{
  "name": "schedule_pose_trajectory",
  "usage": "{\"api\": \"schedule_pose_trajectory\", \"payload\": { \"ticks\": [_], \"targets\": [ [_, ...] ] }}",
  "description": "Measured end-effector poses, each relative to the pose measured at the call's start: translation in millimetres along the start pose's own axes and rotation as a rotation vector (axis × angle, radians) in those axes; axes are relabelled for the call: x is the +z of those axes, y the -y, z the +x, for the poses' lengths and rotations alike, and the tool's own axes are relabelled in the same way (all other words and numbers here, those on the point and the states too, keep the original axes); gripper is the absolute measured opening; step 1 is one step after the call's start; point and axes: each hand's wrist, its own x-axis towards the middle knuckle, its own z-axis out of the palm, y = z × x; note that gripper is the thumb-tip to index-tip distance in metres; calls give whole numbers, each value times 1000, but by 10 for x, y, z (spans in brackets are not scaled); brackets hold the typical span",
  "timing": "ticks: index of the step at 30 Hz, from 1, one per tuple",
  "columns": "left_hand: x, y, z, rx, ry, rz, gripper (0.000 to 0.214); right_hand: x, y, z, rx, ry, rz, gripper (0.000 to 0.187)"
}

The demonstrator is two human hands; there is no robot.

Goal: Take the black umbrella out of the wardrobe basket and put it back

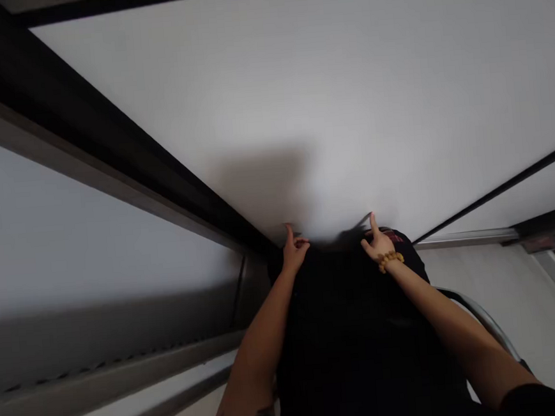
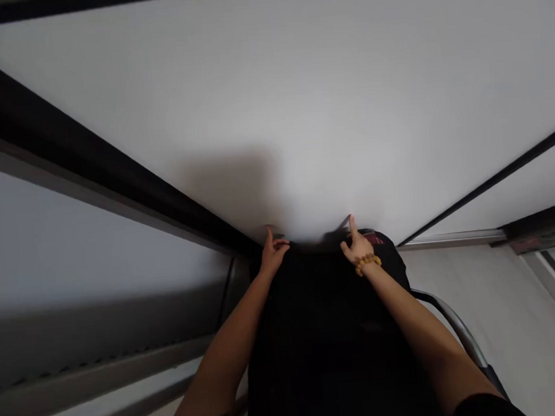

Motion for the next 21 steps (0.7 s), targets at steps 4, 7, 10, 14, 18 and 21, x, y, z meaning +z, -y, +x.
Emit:
{"api": "schedule_pose_trajectory", "payload": {
  "ticks": [4, 7, 10, 14, 18, 21],
  "targets": [
    [-1, 1, -5, 16, -6, 18, 105, 3, -9, 5, 5, -1, 20, 97],
    [-3, 0, -14, 36, 8, 50, 105, 6, -20, 6, -2, -25, 28, 97],
    [-4, -5, -25, 48, 33, 91, 104, 3, -28, 0, -1, -41, 54, 97],
    [2, -7, -37, 88, 66, 133, 102, -8, -37, -4, 14, -76, 105, 98],
    [19, -3, -59, 141, 98, 159, 98, -30, -36, 7, 44, -111, 149, 101],
    [33, -11, -86, 183, 19, 173, 88, -52, -28, 16, 103, -116, 210, 105]
  ]
}}
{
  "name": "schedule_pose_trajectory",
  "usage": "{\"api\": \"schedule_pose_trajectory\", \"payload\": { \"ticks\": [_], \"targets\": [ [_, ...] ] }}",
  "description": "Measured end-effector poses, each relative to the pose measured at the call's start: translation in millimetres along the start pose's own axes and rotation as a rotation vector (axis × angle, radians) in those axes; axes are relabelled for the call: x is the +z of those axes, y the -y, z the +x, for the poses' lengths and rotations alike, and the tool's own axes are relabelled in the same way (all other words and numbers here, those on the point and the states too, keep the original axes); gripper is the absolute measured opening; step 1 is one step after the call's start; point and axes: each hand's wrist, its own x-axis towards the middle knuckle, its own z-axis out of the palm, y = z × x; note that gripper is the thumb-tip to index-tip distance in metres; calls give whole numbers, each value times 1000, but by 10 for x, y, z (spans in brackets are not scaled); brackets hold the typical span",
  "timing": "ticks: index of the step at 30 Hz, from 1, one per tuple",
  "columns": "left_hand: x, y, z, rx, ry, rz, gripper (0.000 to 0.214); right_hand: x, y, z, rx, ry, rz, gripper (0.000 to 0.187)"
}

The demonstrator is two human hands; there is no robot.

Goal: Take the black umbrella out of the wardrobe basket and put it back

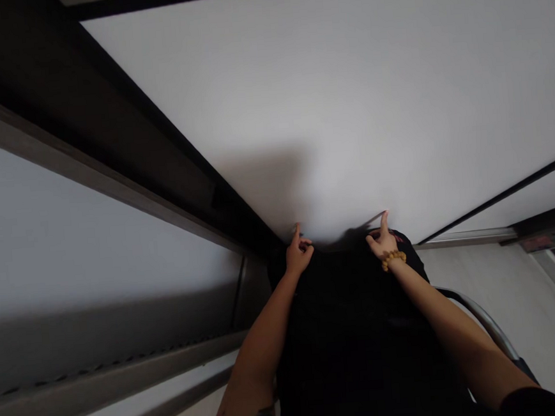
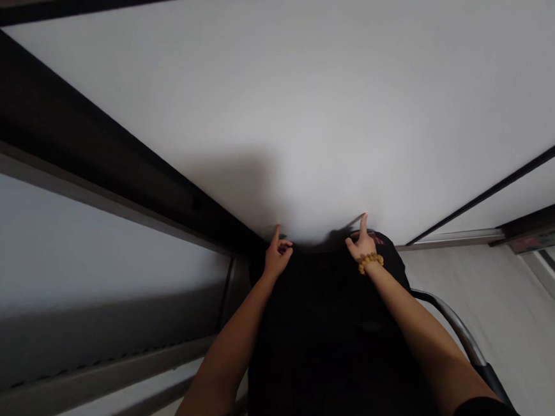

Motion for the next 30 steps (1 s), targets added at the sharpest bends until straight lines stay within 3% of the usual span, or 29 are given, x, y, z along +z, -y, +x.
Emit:
{"api": "schedule_pose_trajectory", "payload": {
  "ticks": [5, 10, 14, 19, 26, 30],
  "targets": [
    [-19, -38, -20, -40, -224, -18, 77, -24, -12, 9, 66, -8, 142, 107],
    [-32, -15, -10, -57, -312, -44, 91, -46, -27, 17, 100, -43, 250, 107],
    [-34, 34, 7, -68, -323, -73, 105, -61, 13, 15, 156, -66, 309, 109],
    [-57, 61, 24, -96, -264, -78, 104, -38, 6, 11, 177, -121, 427, 108],
    [-68, 47, 10, -106, -196, -86, 101, 17, -71, 53, 203, -171, 586, 67],
    [-88, 48, -14, -96, -162, -82, 97, 30, -69, 68, 203, -160, 625, 61]
  ]
}}
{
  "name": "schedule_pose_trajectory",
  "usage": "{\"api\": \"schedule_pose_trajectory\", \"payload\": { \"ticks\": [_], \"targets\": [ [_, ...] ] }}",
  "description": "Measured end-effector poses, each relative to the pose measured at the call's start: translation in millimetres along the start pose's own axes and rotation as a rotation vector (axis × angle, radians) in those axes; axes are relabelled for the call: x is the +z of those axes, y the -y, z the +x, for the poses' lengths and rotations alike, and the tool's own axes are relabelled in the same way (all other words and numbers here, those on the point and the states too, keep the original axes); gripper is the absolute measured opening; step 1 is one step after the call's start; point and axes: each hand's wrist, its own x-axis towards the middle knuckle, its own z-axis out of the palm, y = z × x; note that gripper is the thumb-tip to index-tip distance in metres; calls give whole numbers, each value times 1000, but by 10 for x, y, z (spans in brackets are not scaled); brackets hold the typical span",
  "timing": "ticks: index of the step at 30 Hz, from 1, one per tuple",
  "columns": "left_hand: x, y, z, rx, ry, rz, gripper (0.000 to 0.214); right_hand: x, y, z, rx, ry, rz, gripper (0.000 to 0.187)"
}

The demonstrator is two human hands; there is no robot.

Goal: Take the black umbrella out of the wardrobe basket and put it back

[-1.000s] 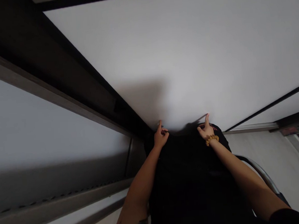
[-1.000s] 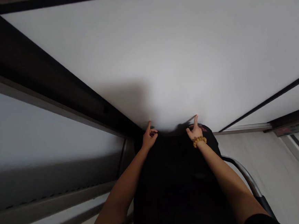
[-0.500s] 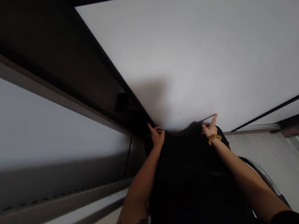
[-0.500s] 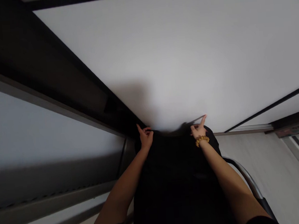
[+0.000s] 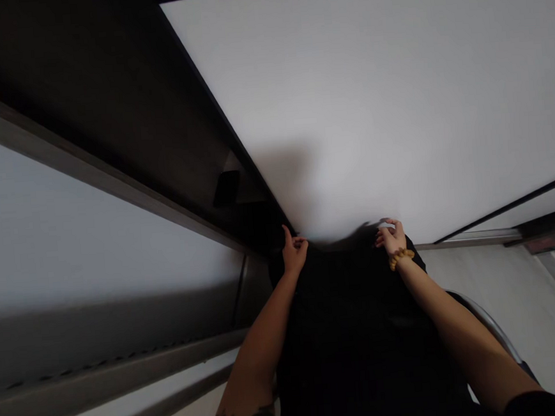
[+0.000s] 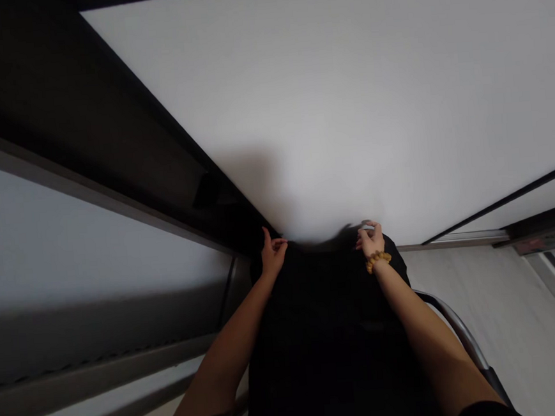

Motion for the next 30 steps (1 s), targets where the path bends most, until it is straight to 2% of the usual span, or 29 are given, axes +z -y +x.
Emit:
{"api": "schedule_pose_trajectory", "payload": {
  "ticks": [3, 11, 17, 22, 30],
  "targets": [
    [4, -1, -9, 18, 12, 0, 95, 7, 9, 5, 7, 20, 18, 57],
    [32, -3, -19, 40, -46, -27, 88, 9, 39, -3, 19, 95, -1, 55],
    [-21, -19, -44, 37, 17, -64, 86, -5, 38, -17, -4, 119, -45, 56],
    [-46, -54, -78, 51, 72, 3, 88, -10, 17, -39, -57, 137, -138, 52],
    [-80, -139, -123, 60, 226, 141, 93, 5, 43, -187, -265, 287, -425, 43]
  ]
}}
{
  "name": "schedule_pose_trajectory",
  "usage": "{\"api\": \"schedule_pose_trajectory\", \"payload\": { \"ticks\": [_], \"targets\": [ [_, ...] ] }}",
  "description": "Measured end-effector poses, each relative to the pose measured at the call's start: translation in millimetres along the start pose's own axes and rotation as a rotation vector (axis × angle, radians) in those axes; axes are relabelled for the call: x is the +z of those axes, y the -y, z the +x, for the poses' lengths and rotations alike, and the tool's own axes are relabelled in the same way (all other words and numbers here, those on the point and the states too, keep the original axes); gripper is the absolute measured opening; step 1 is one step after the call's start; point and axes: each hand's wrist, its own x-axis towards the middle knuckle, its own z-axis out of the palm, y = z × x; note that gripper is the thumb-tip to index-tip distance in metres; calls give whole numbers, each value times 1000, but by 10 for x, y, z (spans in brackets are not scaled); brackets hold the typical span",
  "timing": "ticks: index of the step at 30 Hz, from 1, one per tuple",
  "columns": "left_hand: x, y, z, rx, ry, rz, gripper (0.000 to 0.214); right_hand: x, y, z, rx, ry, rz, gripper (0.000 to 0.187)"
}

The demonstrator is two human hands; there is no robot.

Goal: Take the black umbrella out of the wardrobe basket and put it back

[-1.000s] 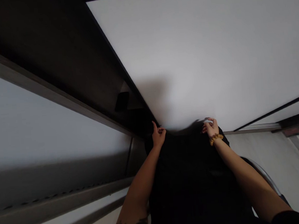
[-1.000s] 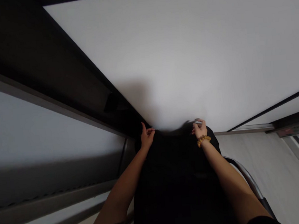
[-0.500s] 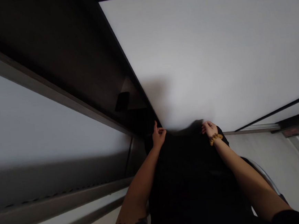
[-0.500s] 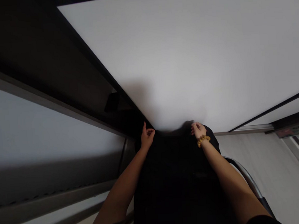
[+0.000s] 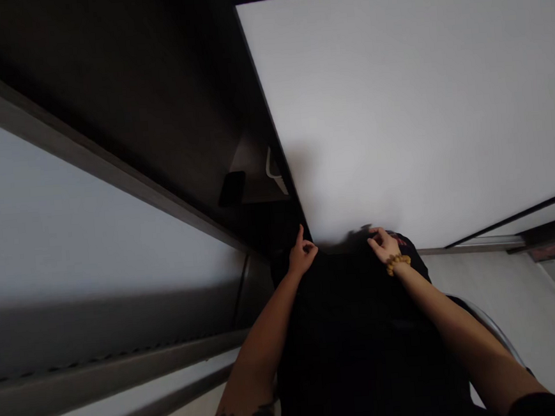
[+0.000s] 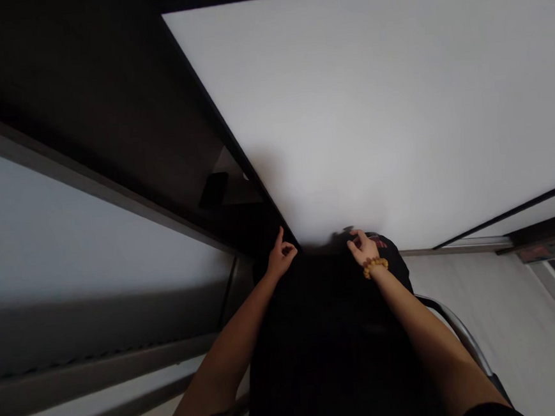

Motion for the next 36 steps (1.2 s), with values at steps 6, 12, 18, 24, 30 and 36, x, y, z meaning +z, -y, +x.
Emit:
{"api": "schedule_pose_trajectory", "payload": {
  "ticks": [6, 12, 18, 24, 30, 36],
  "targets": [
    [-13, -7, 26, 35, 125, 13, 94, 111, 94, -90, -235, 72, -244, 57],
    [-20, 28, 19, 107, 206, 38, 97, 278, 424, -134, -842, 59, -629, 63],
    [-40, 3, -2, 143, 220, 40, 92, 412, 950, -60, -1062, 198, -797, 71],
    [-58, -82, -13, 120, 235, 118, 73, 588, 1172, 29, -959, 288, -932, 69],
    [-122, -160, -63, 108, 257, 181, 57, 541, 1074, 11, -824, 264, -993, 61],
    [-153, -223, -89, 93, 263, 211, 51, 352, 934, 20, -807, 282, -956, 52]
  ]
}}
